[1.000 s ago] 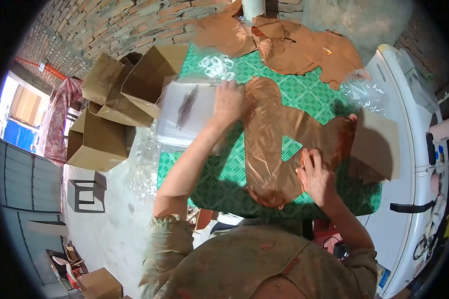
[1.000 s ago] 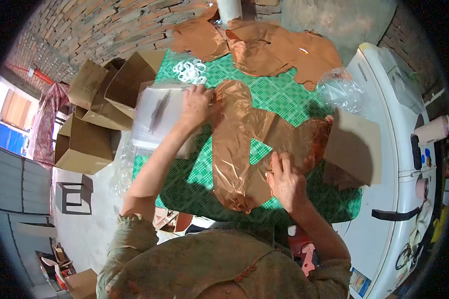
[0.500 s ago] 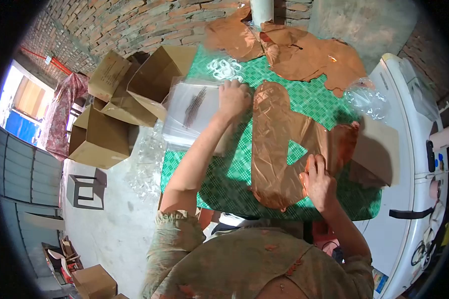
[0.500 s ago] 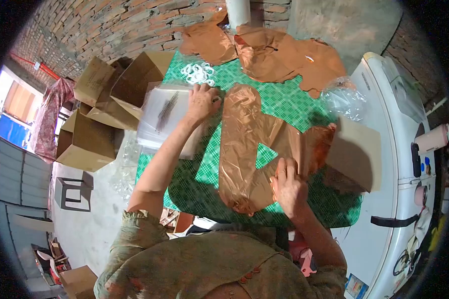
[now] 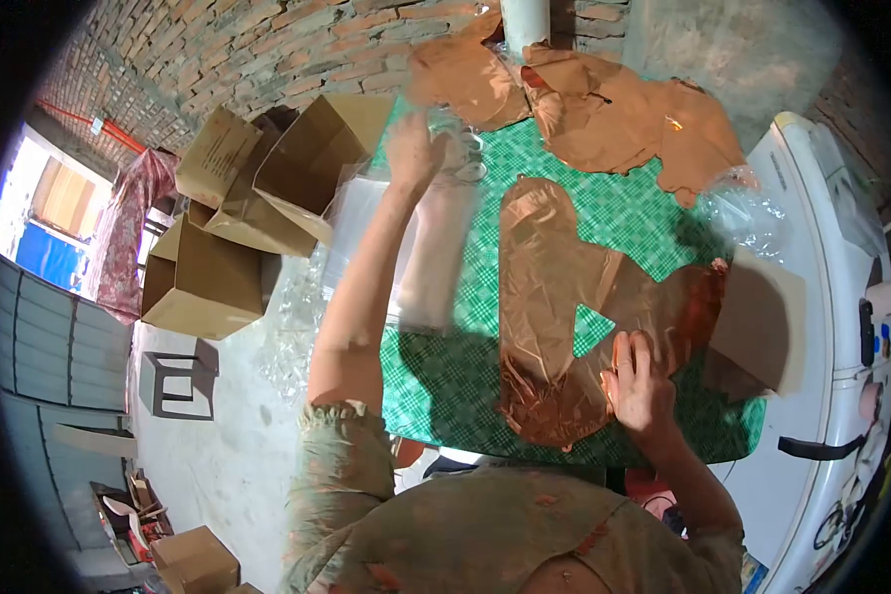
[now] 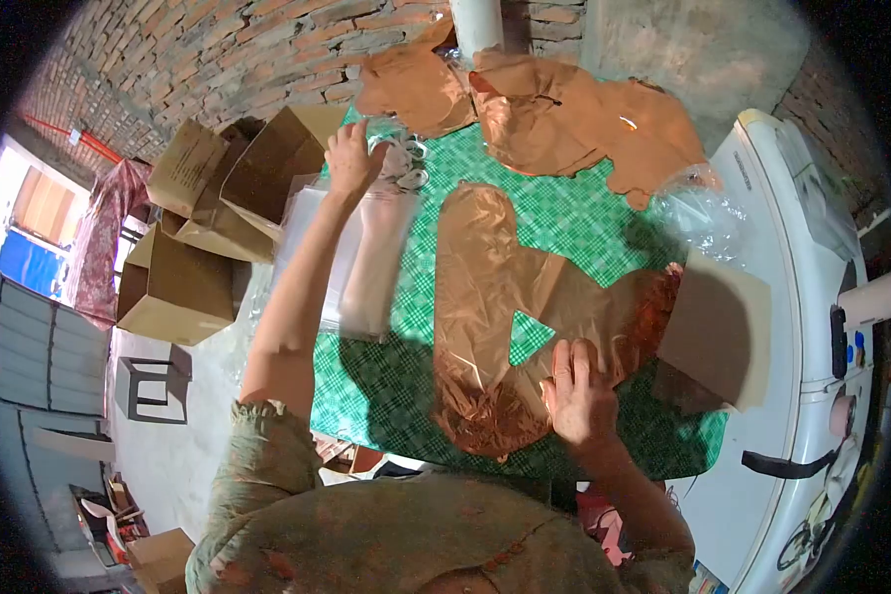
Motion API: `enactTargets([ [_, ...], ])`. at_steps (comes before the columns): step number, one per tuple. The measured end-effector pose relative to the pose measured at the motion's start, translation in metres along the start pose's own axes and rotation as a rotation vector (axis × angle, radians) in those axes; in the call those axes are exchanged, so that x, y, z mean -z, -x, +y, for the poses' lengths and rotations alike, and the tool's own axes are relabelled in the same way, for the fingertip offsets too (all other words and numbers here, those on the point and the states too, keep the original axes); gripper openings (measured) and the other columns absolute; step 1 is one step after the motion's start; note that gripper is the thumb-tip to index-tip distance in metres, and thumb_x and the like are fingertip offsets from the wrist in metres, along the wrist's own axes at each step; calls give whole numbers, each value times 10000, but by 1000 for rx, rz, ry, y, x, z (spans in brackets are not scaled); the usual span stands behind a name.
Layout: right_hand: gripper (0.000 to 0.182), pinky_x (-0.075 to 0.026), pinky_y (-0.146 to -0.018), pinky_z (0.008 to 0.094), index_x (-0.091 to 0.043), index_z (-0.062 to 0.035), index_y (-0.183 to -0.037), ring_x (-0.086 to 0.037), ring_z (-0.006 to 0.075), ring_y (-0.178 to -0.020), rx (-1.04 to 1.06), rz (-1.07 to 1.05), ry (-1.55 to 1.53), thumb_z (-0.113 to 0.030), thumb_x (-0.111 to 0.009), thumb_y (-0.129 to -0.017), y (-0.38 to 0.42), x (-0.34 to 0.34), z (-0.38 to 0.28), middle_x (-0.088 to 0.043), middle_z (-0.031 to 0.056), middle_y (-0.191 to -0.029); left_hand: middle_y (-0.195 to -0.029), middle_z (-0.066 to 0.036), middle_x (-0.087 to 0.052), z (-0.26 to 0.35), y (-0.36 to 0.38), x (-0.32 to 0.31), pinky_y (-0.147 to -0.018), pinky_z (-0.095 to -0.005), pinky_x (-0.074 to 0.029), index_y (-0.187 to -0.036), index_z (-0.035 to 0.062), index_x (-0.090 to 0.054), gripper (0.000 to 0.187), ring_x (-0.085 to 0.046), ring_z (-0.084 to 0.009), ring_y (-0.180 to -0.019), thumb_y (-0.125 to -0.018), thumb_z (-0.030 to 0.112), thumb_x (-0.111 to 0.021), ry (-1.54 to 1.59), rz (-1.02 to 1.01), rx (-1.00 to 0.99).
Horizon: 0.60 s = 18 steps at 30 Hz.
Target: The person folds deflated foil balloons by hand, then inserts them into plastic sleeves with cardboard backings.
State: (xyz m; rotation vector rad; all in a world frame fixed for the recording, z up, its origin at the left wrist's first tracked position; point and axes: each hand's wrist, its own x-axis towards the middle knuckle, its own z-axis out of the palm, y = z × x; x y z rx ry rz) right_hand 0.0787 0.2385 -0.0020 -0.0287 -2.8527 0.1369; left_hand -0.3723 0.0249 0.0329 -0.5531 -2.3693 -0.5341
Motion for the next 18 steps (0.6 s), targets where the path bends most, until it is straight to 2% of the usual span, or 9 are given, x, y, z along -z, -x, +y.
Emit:
enactTargets([
  [1,728,-593,-855,400,-475,17,-1432,-622,374,-1169,-5,-3,-1,-250,-793,-833,0,0,-1,-493,211,-1391,-1192,-174,-656,8,6,6,-940,-530,-470,-1281,97,-640,476,-598,-386,-1095,-865,294,-761,74,34,-86],
  [3,714,-592,-849,394,-484,14,-1427,-625,375,-1164,-10,-8,-13,-252,-787,-838,1,0,-1,-503,209,-1382,-1110,-216,-669,34,34,21,-849,-526,-493,-1152,48,-672,407,-617,-404,-1006,-819,266,-760,234,-40,-280],
  [4,707,-591,-844,391,-489,13,-1424,-628,375,-1161,-8,-6,-25,-254,-785,-840,0,1,-2,-508,210,-1377,-1149,-207,-651,53,52,30,-872,-528,-480,-1176,53,-674,428,-608,-385,-1036,-829,291,-750,316,-173,-388],
  [5,700,-591,-839,388,-493,12,-1421,-633,373,-1149,-8,-6,-29,-255,-783,-842,-1,2,-1,-513,209,-1372,-1146,-171,-637,69,79,37,-899,-516,-465,-1205,66,-676,457,-590,-360,-1076,-834,325,-744,299,-144,-470],
  [8,679,-591,-822,380,-506,9,-1409,-657,364,-1097,-17,-13,-30,-257,-777,-847,-1,3,-3,-531,205,-1355,-1116,-140,-618,108,121,65,-902,-476,-450,-1176,42,-684,482,-570,-344,-1052,-833,374,-751,204,-223,-292],
  [11,672,-594,-800,362,-512,3,-1402,-684,331,-1016,-13,-8,49,-272,-776,-849,0,4,-4,-541,189,-1349,-1107,-135,-623,104,138,41,-899,-462,-448,-1085,24,-692,408,-568,-322,-1043,-836,343,-744,-119,-360,-196],
  [14,667,-601,-752,339,-518,-3,-1393,-700,299,-949,-16,15,84,-292,-777,-851,-1,3,-7,-547,174,-1345,-1040,-132,-642,120,139,40,-838,-463,-473,-991,40,-688,263,-605,-308,-988,-830,246,-717,-120,-325,-114],
  [17,667,-608,-695,312,-519,-5,-1385,-711,277,-929,8,41,148,-309,-778,-851,-3,4,-9,-551,162,-1338,-996,-159,-696,113,142,11,-795,-491,-511,-918,47,-718,257,-661,-348,-900,-862,297,-700,-8,-412,-67],
  [18,665,-609,-680,312,-517,-9,-1386,-712,279,-932,6,34,141,-311,-775,-853,-3,5,-10,-550,162,-1334,-966,-158,-690,113,146,12,-764,-492,-514,-914,43,-699,228,-659,-358,-861,-868,266,-685,11,-330,-93],
])
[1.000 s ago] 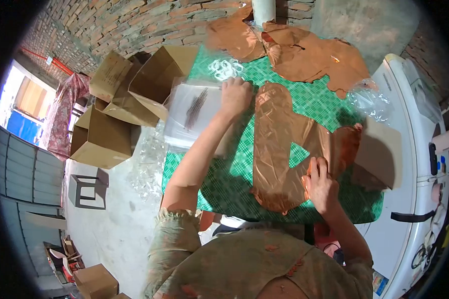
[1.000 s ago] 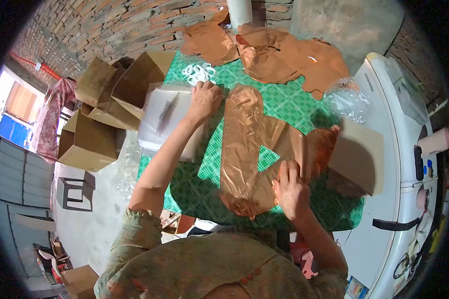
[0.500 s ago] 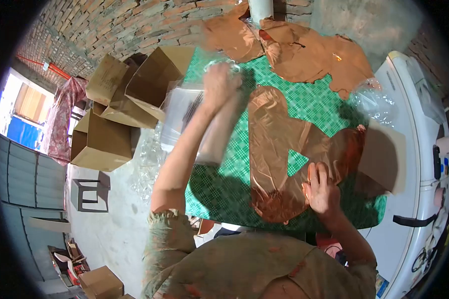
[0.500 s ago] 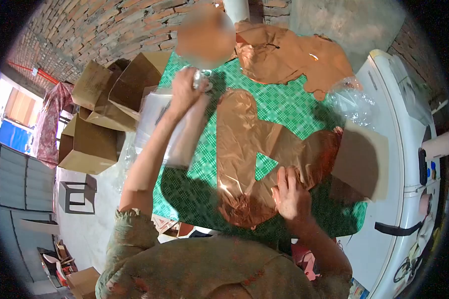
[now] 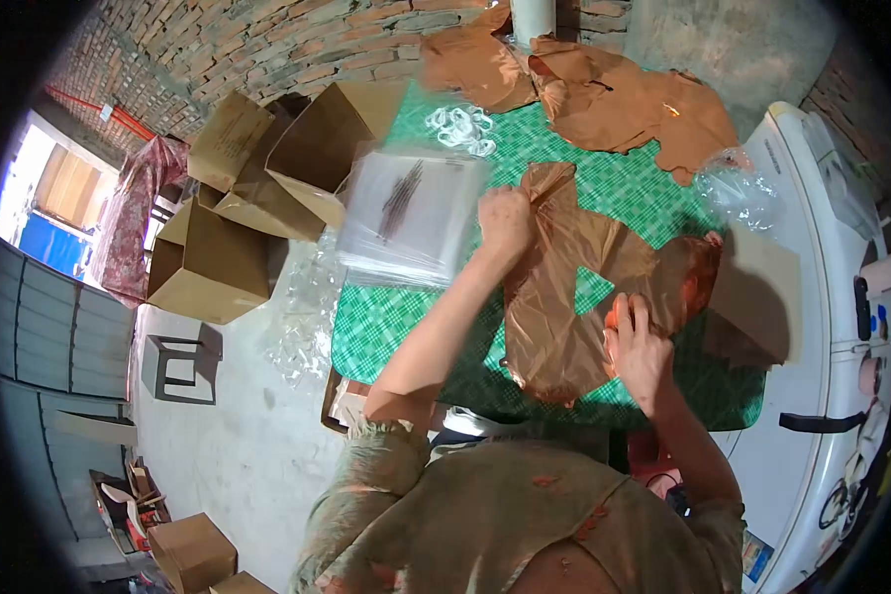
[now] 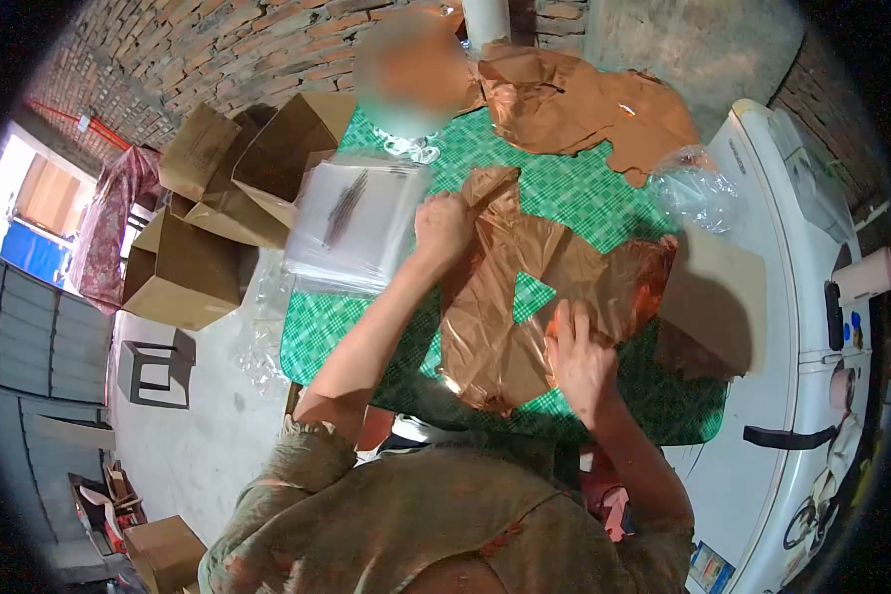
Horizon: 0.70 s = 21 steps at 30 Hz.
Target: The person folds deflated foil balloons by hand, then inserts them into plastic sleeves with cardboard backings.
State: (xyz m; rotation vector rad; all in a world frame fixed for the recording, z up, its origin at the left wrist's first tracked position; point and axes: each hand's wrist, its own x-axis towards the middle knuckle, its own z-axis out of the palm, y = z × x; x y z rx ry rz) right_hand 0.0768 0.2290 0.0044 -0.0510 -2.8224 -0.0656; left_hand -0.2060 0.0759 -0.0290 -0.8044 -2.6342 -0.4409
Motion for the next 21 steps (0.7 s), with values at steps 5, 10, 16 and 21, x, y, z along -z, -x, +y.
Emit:
enactTargets([
  [5,659,-619,-642,329,-503,-55,-1412,-714,300,-960,19,-42,-52,-321,-761,-867,4,9,0,-537,173,-1334,-857,-151,-590,19,31,50,-711,-474,-493,-1069,11,-593,276,-625,-369,-826,-798,52,-627,161,173,-43],
  [10,655,-613,-645,399,-498,-94,-1458,-725,353,-897,-42,-112,-176,-368,-717,-904,16,21,-10,-496,233,-1407,-1012,-168,-564,1,75,74,-746,-483,-482,-1178,50,-571,441,-585,-386,-887,-749,59,-673,124,228,-40],
  [16,721,-608,-662,403,-485,-78,-1470,-723,356,-880,-117,-185,-152,-461,-704,-899,19,31,-16,-484,224,-1416,-1472,-223,-423,20,97,83,-1080,-596,-333,-1422,92,-504,663,-402,-448,-1352,-836,270,-757,50,182,-2],
  [21,767,-589,-652,425,-502,-62,-1444,-717,330,-869,-167,-160,-155,-506,-732,-863,19,31,-8,-513,176,-1375,-1625,-210,-302,63,122,78,-1179,-707,-156,-1512,170,-489,775,-212,-486,-1510,-896,618,-630,200,-126,-315],
])
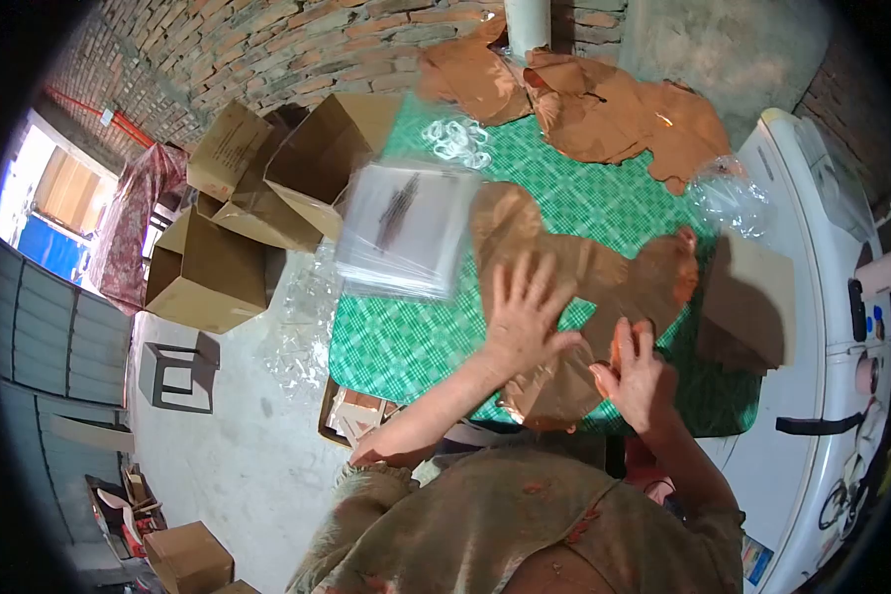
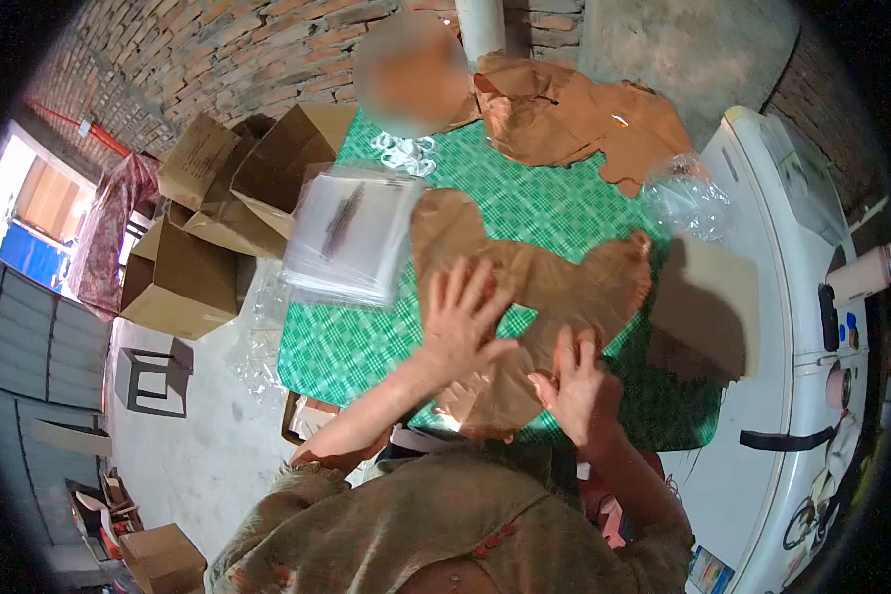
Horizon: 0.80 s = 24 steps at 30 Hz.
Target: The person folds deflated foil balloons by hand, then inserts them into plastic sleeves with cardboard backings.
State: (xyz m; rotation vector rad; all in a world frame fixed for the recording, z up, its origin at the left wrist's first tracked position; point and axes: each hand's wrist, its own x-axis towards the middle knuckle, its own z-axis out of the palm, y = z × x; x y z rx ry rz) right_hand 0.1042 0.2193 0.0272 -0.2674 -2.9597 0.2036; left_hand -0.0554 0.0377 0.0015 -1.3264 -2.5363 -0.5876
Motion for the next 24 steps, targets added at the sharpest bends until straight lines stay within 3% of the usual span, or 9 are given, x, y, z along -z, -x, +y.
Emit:
enactTargets([
  [3,776,-582,-639,414,-511,-65,-1425,-717,316,-843,-8,-29,91,-522,-747,-844,4,7,15,-533,154,-1343,-1642,-197,-284,6,9,-14,-1186,-712,-138,-1568,187,-420,794,-190,-490,-1519,-942,666,-520,-87,-95,-18],
  [7,582,-550,-595,413,-593,-46,-1327,-690,303,-762,141,61,66,-350,-762,-860,-35,38,17,-604,126,-1094,-1639,-193,-291,7,10,-11,-1182,-711,-151,-1579,191,-397,768,-195,-492,-1516,-973,655,-475,-69,-104,-7],
  [10,311,-549,-607,402,-645,-40,-1152,-680,290,-746,348,289,100,-122,-712,-860,-112,57,8,-610,107,-955,-1656,-177,-267,5,10,-13,-1166,-724,-165,-1586,204,-385,768,-198,-490,-1515,-971,653,-489,-44,-107,-5],
  [11,383,-561,-590,354,-635,-58,-1158,-685,226,-738,392,329,315,-70,-666,-776,-142,49,7,-586,73,-923,-1663,-171,-255,4,7,-12,-1160,-730,-167,-1589,211,-378,770,-198,-489,-1516,-970,652,-496,-29,-107,-2],
  [14,186,-567,-597,402,-638,-49,-979,-694,263,-715,562,308,263,-47,-638,-793,-250,34,-1,-613,113,-961,-1638,-190,-303,-11,-11,8,-1178,-693,-187,-1555,158,-430,739,-218,-464,-1520,-960,564,-593,86,-3,12],
  [15,174,-565,-597,414,-640,-44,-976,-700,285,-723,603,317,230,-44,-632,-801,-289,16,1,-623,125,-977,-1630,-195,-317,-20,-21,18,-1183,-681,-195,-1546,142,-443,731,-226,-457,-1521,-957,538,-619,130,35,25],
  [16,163,-562,-596,426,-642,-39,-973,-705,308,-731,645,327,196,-41,-626,-810,-325,-3,2,-634,136,-992,-1585,-206,-391,-24,-32,46,-1192,-587,-279,-1493,82,-492,646,-323,-428,-1488,-953,375,-693,194,92,49],
  [20,233,-564,-660,471,-632,-78,-1097,-707,350,-823,559,294,98,-62,-599,-867,-427,-68,-7,-642,104,-1054,-1460,-211,-538,-59,-52,103,-1117,-419,-422,-1379,17,-570,480,-530,-382,-1345,-944,168,-706,543,130,119],
  [24,227,-566,-700,483,-654,-114,-1104,-712,350,-846,519,257,-45,-87,-566,-897,-465,-88,-20,-669,93,-1062,-1396,-211,-588,-107,-71,108,-1059,-431,-474,-1311,40,-628,408,-595,-391,-1265,-940,187,-714,526,159,149],
])
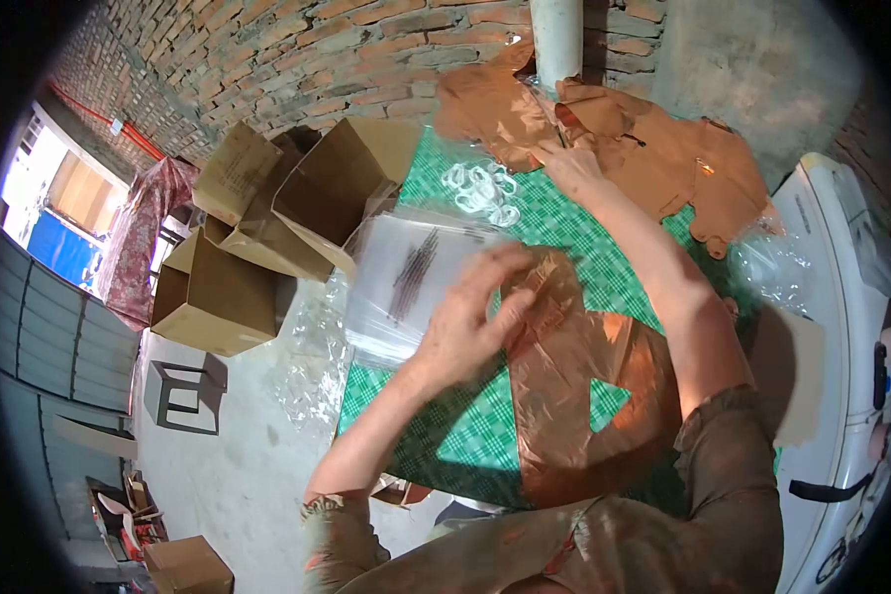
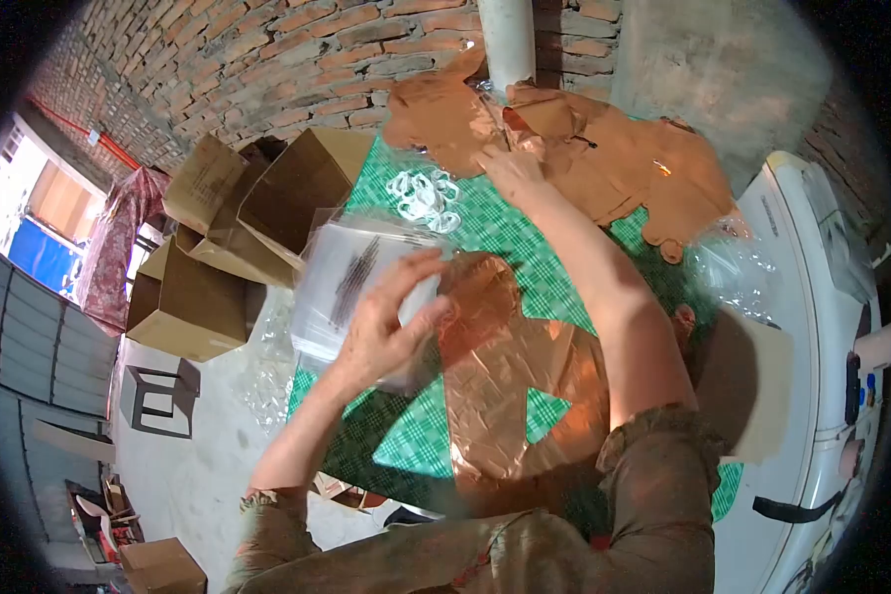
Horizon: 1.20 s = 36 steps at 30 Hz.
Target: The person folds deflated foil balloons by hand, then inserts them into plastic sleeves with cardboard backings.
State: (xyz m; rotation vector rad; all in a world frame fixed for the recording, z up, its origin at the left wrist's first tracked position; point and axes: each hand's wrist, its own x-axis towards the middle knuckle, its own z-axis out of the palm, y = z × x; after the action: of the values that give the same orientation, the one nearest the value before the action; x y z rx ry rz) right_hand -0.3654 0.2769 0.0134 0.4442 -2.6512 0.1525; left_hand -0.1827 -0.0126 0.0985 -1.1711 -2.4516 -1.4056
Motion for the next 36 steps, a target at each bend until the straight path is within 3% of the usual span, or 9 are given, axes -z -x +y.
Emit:
enactTargets([
  [3,210,-560,-704,490,-649,-125,-1078,-711,351,-844,70,176,7,-74,-555,-897,-8,-43,26,-675,90,-1016,-1399,-180,-596,-58,-36,6,-1036,-423,-493,-1304,68,-637,399,-604,-374,-1258,-933,189,-717,-135,47,-47],
  [15,89,-517,-764,522,-625,-108,-952,-682,374,-914,-162,104,-100,-99,-543,-919,-23,-28,21,-683,108,-944,-1245,-147,-667,-194,-195,-35,-993,-443,-504,-1192,47,-675,335,-611,-363,-1178,-859,75,-693,-286,88,-225],
  [18,98,-497,-801,541,-623,-104,-968,-670,396,-951,-233,21,-179,-130,-533,-938,-27,-13,17,-696,125,-987,-1207,-149,-694,-206,-210,-46,-953,-412,-527,-1225,91,-689,331,-653,-340,-1132,-895,102,-669,-331,71,-190],
  [21,132,-502,-813,536,-627,-98,-1004,-666,403,-983,-185,-28,-174,-157,-515,-969,-32,-10,21,-704,144,-1020,-1028,-146,-744,-203,-218,-51,-877,-394,-554,-1117,73,-747,243,-710,-334,-986,-887,126,-690,-214,111,-146],
  [24,159,-511,-826,529,-628,-105,-1044,-666,410,-1001,-179,-63,-310,-209,-519,-991,-40,-8,27,-707,154,-1036,-890,-116,-774,-204,-223,-52,-765,-356,-597,-1056,59,-780,183,-755,-266,-799,-908,144,-715,-293,195,2],
  [28,234,-532,-819,516,-636,-118,-1113,-673,408,-1003,-182,16,-350,-306,-594,-979,-37,5,19,-712,151,-1045,-840,-137,-754,-236,-235,-55,-721,-387,-572,-986,94,-802,183,-734,-303,-739,-880,238,-766,-15,263,249],
  [30,287,-542,-816,510,-643,-124,-1136,-680,401,-1001,-84,11,-242,-348,-641,-956,-37,5,27,-711,152,-1069,-857,-108,-768,-238,-237,-52,-659,-318,-601,-1037,16,-782,190,-740,-199,-717,-937,168,-730,40,213,258],
  [31,297,-545,-812,509,-646,-125,-1145,-683,398,-998,-130,11,-221,-346,-660,-946,-39,-1,32,-710,153,-1075,-865,-94,-776,-236,-238,-50,-627,-283,-616,-1063,-23,-772,194,-743,-146,-705,-966,133,-711,68,187,263],
  [36,232,-530,-763,453,-675,-53,-1046,-669,384,-880,-225,159,-212,-205,-749,-888,-47,-11,29,-676,144,-964,-761,-92,-755,-216,-233,-48,-547,-319,-561,-946,3,-780,160,-711,-155,-605,-912,159,-766,267,263,363],
])
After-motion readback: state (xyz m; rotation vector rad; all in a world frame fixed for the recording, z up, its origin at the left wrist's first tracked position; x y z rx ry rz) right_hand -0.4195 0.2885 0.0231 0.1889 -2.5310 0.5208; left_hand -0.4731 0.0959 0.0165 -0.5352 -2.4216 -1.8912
